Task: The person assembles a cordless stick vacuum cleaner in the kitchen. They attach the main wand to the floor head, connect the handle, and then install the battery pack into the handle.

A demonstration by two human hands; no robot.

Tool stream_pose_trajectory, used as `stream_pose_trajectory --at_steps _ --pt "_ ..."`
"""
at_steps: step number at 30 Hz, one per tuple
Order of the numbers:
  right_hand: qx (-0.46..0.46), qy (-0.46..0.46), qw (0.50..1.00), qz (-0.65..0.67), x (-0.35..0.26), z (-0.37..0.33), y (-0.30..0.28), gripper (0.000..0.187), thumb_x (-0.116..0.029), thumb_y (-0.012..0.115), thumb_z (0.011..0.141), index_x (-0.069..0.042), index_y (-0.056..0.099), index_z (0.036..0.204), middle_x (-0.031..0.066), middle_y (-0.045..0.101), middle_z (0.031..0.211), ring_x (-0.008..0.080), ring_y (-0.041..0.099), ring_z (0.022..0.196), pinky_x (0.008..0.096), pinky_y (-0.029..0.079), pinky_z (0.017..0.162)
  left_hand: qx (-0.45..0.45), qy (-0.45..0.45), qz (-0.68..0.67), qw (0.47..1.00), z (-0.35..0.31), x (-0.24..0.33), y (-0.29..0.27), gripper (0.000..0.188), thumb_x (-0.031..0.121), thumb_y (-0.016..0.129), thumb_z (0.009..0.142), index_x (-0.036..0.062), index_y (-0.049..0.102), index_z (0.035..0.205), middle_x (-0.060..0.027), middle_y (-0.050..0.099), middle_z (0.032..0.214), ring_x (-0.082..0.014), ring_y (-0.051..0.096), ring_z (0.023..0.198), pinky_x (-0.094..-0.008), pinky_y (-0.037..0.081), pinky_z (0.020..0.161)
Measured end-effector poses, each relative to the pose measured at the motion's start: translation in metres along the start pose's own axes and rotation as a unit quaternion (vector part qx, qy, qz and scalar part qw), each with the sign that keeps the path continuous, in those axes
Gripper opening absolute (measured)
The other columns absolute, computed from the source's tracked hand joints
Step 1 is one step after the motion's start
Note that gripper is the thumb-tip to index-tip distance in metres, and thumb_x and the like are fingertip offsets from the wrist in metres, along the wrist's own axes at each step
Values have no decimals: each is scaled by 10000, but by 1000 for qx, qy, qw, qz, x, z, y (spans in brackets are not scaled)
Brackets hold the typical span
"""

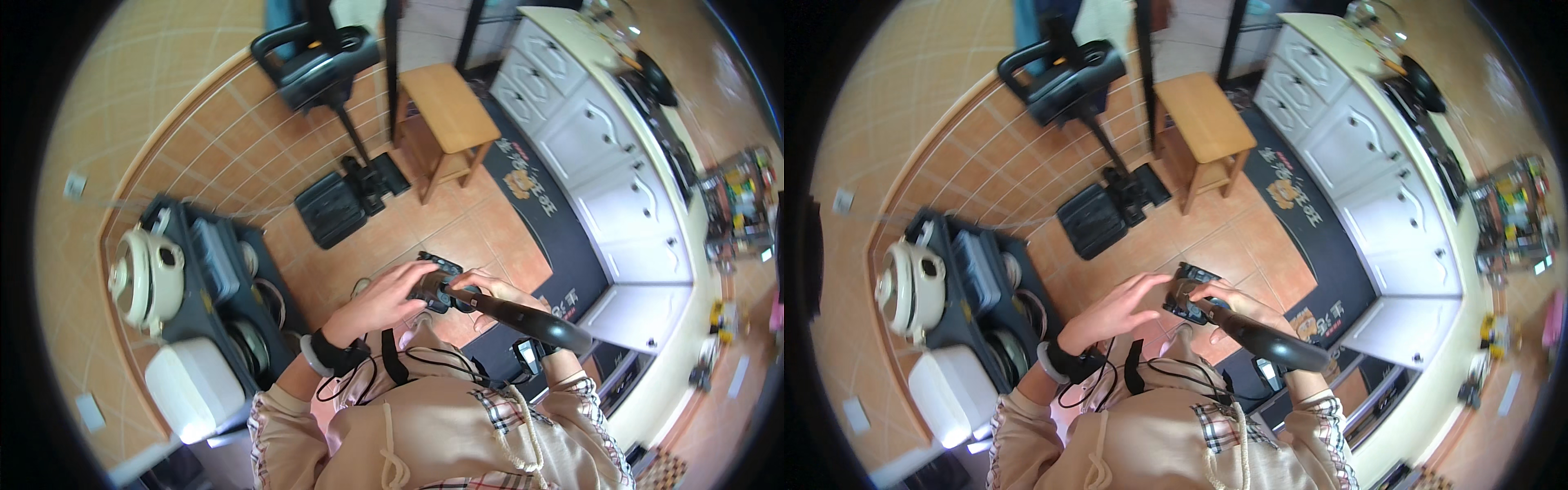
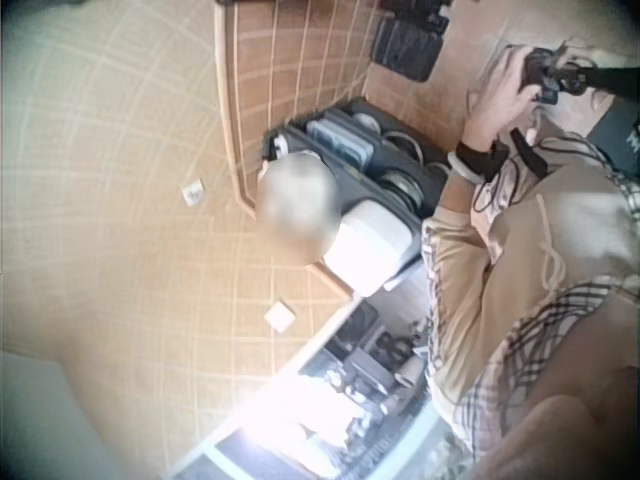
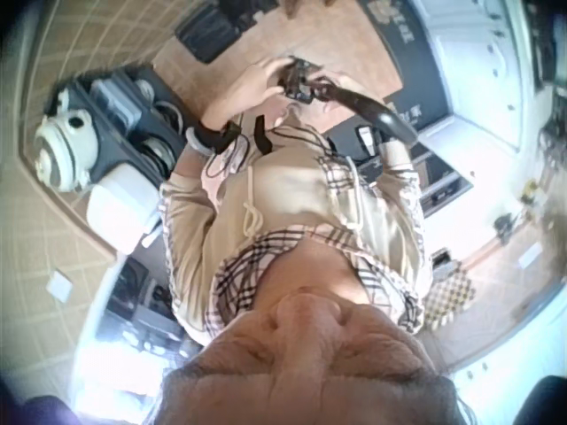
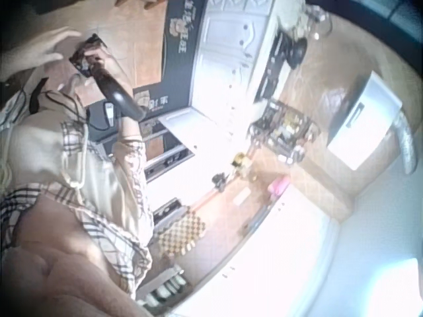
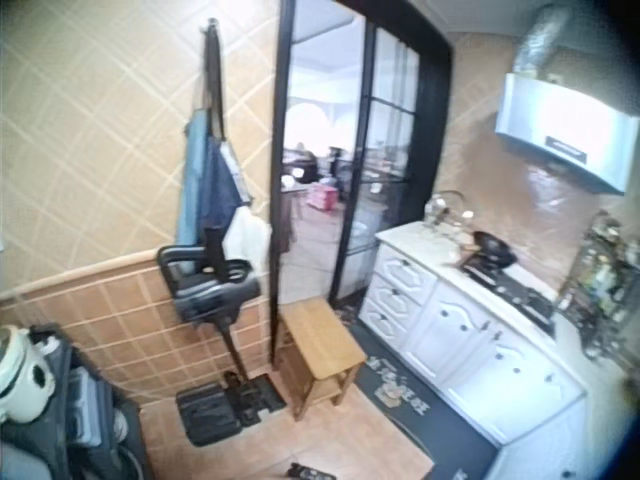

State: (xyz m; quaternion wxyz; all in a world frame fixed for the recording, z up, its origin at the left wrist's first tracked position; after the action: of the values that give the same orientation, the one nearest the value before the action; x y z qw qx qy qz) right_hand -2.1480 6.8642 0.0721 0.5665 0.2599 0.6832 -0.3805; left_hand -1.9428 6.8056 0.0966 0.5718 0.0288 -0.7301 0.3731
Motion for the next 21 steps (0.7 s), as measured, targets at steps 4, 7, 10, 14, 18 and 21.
stream_pose_trajectory --at_steps 4,7,10,14,18,21 --pt "98 108 988 58 25 -34 0 719 -175 851 710 -77 499 1329 80 524 1286 223 498 1175 381 412 1012 -84 164 -29 982 60 40 29 757 108 740 796 67 355 1446 -161 378 1468 -360 324 1406 -430 312 1144" --pt "275 174 940 106 81 -79 24 680 -220 796 804 -48 450 1364 98 536 1289 220 524 1191 355 429 1023 -172 241 -80 952 86 69 52 797 93 745 787 84 327 1465 -150 329 1500 -365 266 1433 -443 281 1165" --pt "347 206 900 165 70 -76 48 794 -262 822 770 -49 397 1405 89 505 1353 243 478 1257 383 392 1065 -284 213 -168 919 100 62 79 686 51 681 818 73 375 1432 -153 483 1393 -323 447 1332 -414 380 1097" --pt "477 189 852 109 47 -76 88 874 -290 794 795 -62 312 1488 117 408 1476 267 402 1349 419 372 1053 -366 184 -170 897 104 34 81 594 -44 568 821 82 439 1387 -139 579 1304 -292 545 1247 -384 431 1041" --pt "604 163 773 111 34 -61 109 805 -236 748 837 -35 309 1480 144 434 1467 273 450 1323 397 441 970 -298 190 -144 924 109 -11 65 634 -136 430 754 60 474 1356 -162 568 1310 -310 511 1276 -393 404 1063" --pt "692 185 697 35 40 -55 110 560 -195 706 873 4 458 1334 159 587 1286 262 604 1141 357 513 849 -294 203 -125 926 102 -18 58 607 -143 413 750 49 494 1321 -176 561 1303 -327 500 1278 -393 394 1071"
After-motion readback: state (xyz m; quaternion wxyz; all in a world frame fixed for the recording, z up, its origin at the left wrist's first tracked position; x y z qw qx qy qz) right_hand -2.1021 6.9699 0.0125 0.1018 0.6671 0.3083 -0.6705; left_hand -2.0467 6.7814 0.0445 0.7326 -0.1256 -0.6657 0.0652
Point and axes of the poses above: each hand's wrist, its own z-axis towards the middle knuckle, its own y-axis out of the palm, x = y × z, the point moved 5 cm from there along z, towards the middle knuckle
